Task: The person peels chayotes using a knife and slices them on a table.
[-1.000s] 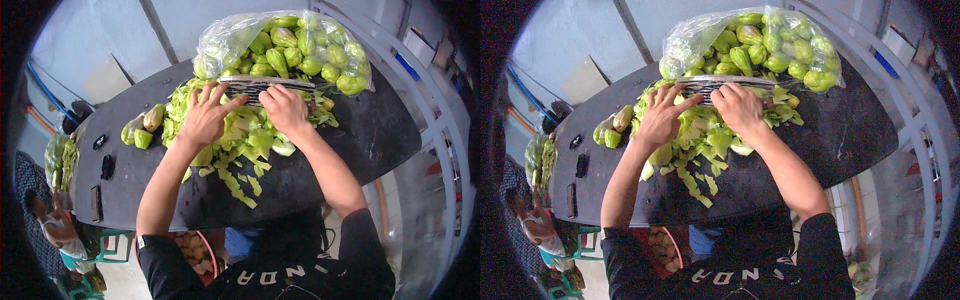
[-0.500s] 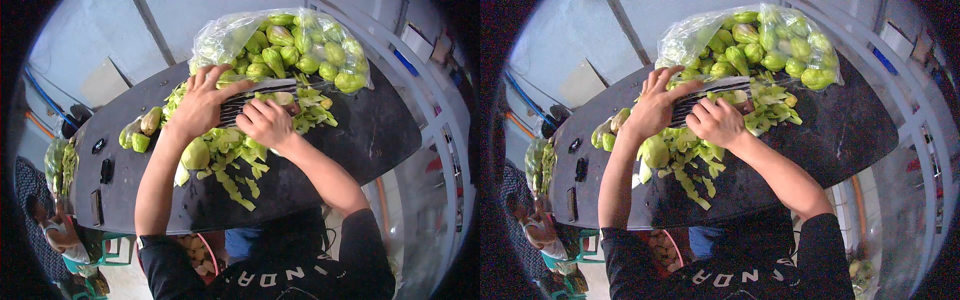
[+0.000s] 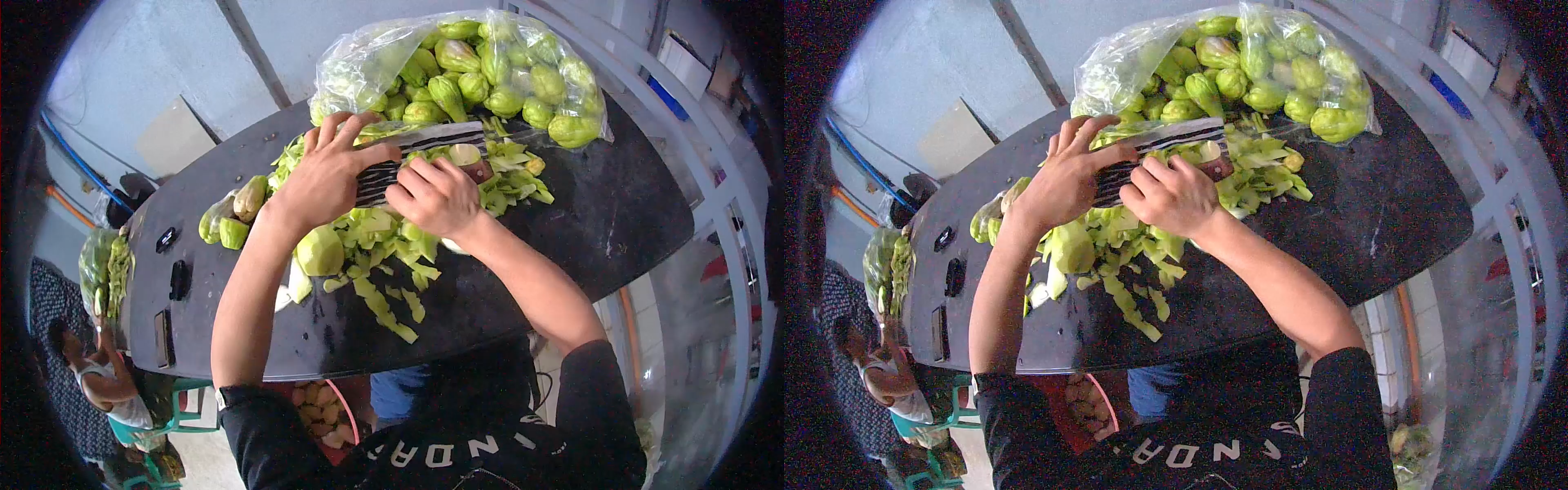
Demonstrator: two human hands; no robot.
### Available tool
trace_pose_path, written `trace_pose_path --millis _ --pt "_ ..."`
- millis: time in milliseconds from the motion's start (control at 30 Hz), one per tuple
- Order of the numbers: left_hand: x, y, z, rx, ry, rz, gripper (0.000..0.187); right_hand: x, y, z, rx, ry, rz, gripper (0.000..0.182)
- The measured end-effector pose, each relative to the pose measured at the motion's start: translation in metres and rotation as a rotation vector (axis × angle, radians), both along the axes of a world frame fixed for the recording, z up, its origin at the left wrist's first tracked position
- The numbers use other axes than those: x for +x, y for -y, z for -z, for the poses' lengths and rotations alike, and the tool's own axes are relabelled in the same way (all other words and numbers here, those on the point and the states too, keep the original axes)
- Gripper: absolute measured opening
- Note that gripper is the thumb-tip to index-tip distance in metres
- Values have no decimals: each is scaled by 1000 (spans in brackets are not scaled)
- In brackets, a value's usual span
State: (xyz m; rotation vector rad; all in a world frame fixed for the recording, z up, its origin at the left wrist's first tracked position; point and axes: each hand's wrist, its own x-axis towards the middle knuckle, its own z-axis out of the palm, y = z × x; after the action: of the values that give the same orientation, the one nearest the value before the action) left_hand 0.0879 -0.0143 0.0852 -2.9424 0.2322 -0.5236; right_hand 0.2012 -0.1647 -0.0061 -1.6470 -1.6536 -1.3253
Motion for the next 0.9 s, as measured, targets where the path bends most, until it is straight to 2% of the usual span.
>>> trace_pose_path --millis 200,300,333,433,767,900 --pt "-4 1 -4 -119 47 -1 66 -2 -3 3 -10 16 15 13" --pt "5 7 3 -77 79 57 70 -4 -6 4 3 44 21 13" --pt "7 8 5 -21 61 61 73 -4 -6 4 16 34 14 13" --pt "8 10 5 -86 -17 9 74 -4 -6 6 7 9 6 14" --pt "-1 1 14 -243 -67 -37 73 -7 -9 6 2 12 -22 14" --pt "8 2 19 -272 -35 24 65 -3 -6 2 9 -3 -9 13"
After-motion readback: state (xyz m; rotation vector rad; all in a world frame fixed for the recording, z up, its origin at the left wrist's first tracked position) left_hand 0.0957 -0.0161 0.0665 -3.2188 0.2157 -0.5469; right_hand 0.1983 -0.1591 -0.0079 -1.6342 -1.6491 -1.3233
